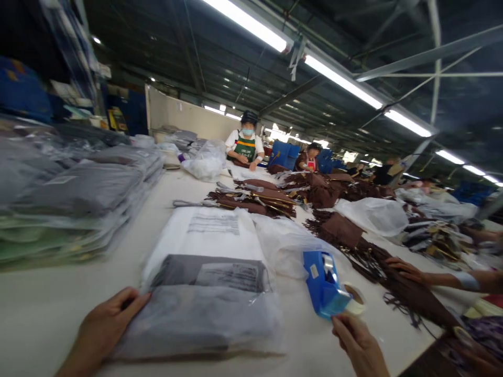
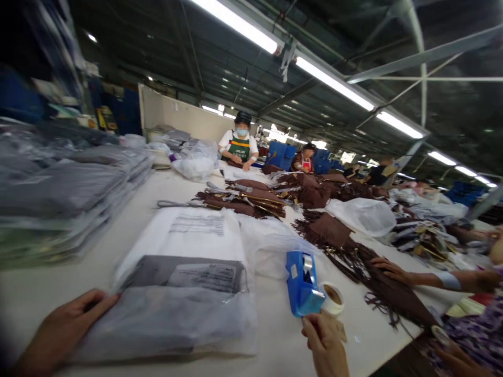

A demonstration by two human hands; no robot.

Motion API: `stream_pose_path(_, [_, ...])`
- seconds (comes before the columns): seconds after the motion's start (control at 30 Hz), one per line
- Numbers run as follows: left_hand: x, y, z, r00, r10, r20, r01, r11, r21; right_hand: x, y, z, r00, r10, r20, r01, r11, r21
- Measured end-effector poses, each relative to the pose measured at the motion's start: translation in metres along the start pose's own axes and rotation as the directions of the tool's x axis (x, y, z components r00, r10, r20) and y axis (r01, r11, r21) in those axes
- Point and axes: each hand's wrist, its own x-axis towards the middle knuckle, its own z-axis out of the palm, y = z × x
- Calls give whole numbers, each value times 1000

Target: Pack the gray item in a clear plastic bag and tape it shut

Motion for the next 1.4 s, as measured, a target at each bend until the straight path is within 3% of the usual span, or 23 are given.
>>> stream_pose_path(0.07, [-9, 13, -3, 1000, 3, -12, -3, 997, -71, 2, -32, 15, 974, -123, 192, 134, 990, -44])
stream_pose_path(0.1, [-11, 17, -3, 999, 26, -25, -29, 993, -118, 3, -51, 26, 933, -190, 306, 211, 977, -39])
stream_pose_path(0.23, [-10, 14, 3, 998, 28, -51, -34, 992, -122, 7, -139, 82, 670, -414, 616, 486, 872, 58])
stream_pose_path(0.33, [-9, 8, 5, 998, 26, -61, -34, 990, -139, 4, -195, 124, 464, -504, 728, 635, 763, 123])
stream_pose_path(0.43, [-10, 7, 6, 998, 31, -63, -41, 985, -166, 5, -232, 161, 287, -525, 802, 756, 638, 148])
stream_pose_path(0.5, [-10, 7, 6, 997, 37, -65, -48, 983, -177, 7, -246, 183, 215, -499, 839, 806, 576, 137])
stream_pose_path(0.57, [-10, 7, 6, 997, 41, -67, -52, 982, -181, 9, -255, 201, 177, -468, 866, 834, 538, 121])
stream_pose_path(0.7, [-8, 7, 6, 997, 38, -69, -49, 984, -171, 13, -266, 229, 174, -379, 909, 868, 495, 40])
stream_pose_path(0.77, [-7, 6, 7, 997, 36, -71, -47, 986, -157, 14, -270, 237, 200, -316, 927, 872, 490, -21])
stream_pose_path(0.83, [-6, 6, 8, 997, 38, -71, -48, 989, -140, 13, -274, 244, 257, -243, 935, 859, 502, -106])
stream_pose_path(0.93, [-7, 5, 8, 997, 48, -64, -55, 992, -116, 14, -279, 250, 380, -126, 916, 805, 533, -260])
stream_pose_path(1.03, [-8, 5, 8, 997, 58, -58, -64, 993, -103, 24, -276, 252, 503, -90, 860, 751, 537, -384])
stream_pose_path(1.1, [-9, 5, 7, 996, 61, -57, -67, 993, -102, 35, -269, 248, 554, -89, 828, 722, 545, -425])
stream_pose_path(1.17, [-9, 5, 7, 996, 61, -58, -67, 992, -102, 46, -261, 240, 575, -79, 814, 696, 570, -436])
stream_pose_path(1.27, [-8, 4, 8, 996, 59, -62, -65, 992, -105, 47, -251, 221, 649, -158, 744, 666, 591, -455])
stream_pose_path(1.33, [-8, 4, 9, 996, 54, -67, -61, 993, -106, 30, -244, 209, 693, -280, 664, 669, 591, -450])
stream_pose_path(1.37, [-8, 3, 9, 996, 51, -68, -59, 993, -107, 16, -239, 206, 691, -342, 638, 686, 590, -427])
stream_pose_path(1.4, [-7, 3, 9, 996, 51, -69, -58, 992, -108, 0, -232, 204, 657, -415, 630, 726, 576, -377])
